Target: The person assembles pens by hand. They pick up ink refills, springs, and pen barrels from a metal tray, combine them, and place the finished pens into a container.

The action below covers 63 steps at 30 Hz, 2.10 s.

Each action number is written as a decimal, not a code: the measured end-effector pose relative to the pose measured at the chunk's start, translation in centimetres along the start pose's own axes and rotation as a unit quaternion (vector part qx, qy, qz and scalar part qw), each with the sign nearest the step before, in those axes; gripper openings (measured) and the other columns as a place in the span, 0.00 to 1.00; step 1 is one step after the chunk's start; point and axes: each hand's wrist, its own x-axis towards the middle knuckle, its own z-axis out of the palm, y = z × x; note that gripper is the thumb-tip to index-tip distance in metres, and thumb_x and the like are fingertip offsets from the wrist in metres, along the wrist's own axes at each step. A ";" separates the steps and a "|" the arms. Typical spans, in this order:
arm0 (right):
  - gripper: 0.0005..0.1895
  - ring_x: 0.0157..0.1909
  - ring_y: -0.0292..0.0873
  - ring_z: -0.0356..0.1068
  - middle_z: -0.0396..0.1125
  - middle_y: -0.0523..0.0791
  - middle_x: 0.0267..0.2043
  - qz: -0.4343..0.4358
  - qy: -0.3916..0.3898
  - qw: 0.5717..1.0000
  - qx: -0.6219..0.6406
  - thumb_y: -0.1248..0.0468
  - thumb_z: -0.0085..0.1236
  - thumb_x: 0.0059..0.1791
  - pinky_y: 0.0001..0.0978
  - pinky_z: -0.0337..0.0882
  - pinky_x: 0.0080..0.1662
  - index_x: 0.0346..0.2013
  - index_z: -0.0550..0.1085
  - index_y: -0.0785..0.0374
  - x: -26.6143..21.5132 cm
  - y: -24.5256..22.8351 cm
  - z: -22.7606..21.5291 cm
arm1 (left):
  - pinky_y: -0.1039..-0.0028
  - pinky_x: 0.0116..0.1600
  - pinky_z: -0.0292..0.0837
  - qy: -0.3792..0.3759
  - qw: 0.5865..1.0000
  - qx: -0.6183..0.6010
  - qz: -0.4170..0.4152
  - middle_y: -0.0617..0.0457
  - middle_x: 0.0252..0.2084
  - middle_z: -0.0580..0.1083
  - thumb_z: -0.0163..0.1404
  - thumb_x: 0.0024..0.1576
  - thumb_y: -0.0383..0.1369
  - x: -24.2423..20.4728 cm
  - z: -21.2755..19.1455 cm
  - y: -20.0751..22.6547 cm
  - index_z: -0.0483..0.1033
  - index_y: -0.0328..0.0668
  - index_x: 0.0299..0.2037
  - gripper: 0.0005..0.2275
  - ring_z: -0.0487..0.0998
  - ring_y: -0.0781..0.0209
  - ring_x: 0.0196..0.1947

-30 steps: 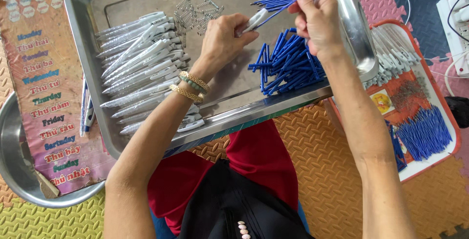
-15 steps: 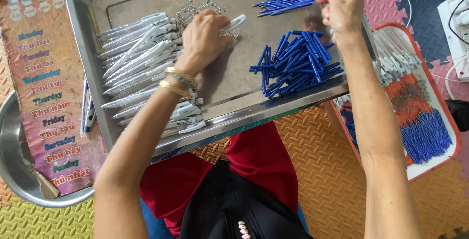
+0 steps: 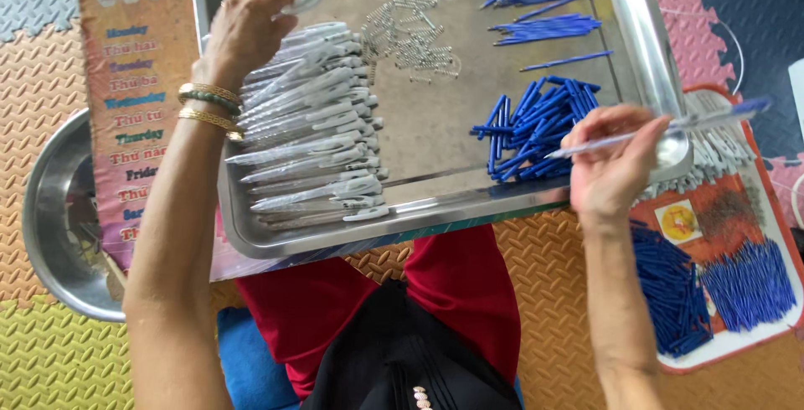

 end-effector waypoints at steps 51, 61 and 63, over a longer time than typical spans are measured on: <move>0.30 0.25 0.38 0.66 0.65 0.41 0.28 -0.037 0.010 0.992 -0.123 0.33 0.46 0.63 0.28 0.67 0.29 0.41 0.75 0.56 -1.2 3.7 -1.2 | 0.79 0.36 0.66 -0.036 0.874 -0.340 -0.344 0.58 0.31 0.76 0.51 0.64 0.32 -21.5 -18.9 9.8 0.87 0.47 0.56 0.14 0.70 0.69 0.29; 0.31 0.32 0.40 0.77 0.76 0.59 0.49 -0.035 -0.224 0.966 -0.121 0.45 0.52 0.60 0.28 0.80 0.38 0.58 0.77 0.73 -7.8 3.9 8.2 | 0.70 0.48 0.85 -0.223 0.691 -0.685 -0.066 0.47 0.46 0.83 0.56 0.64 0.25 -17.3 -12.4 22.1 0.82 0.31 0.61 0.15 0.86 0.63 0.42; 0.24 0.29 0.42 0.76 0.76 0.59 0.48 -0.032 -0.254 0.957 -0.136 0.53 0.53 0.60 0.31 0.80 0.35 0.55 0.78 0.74 -8.7 2.9 9.5 | 0.71 0.48 0.85 -0.237 0.680 -0.692 -0.052 0.47 0.46 0.83 0.58 0.64 0.26 -16.5 -11.2 22.9 0.82 0.32 0.61 0.16 0.86 0.64 0.42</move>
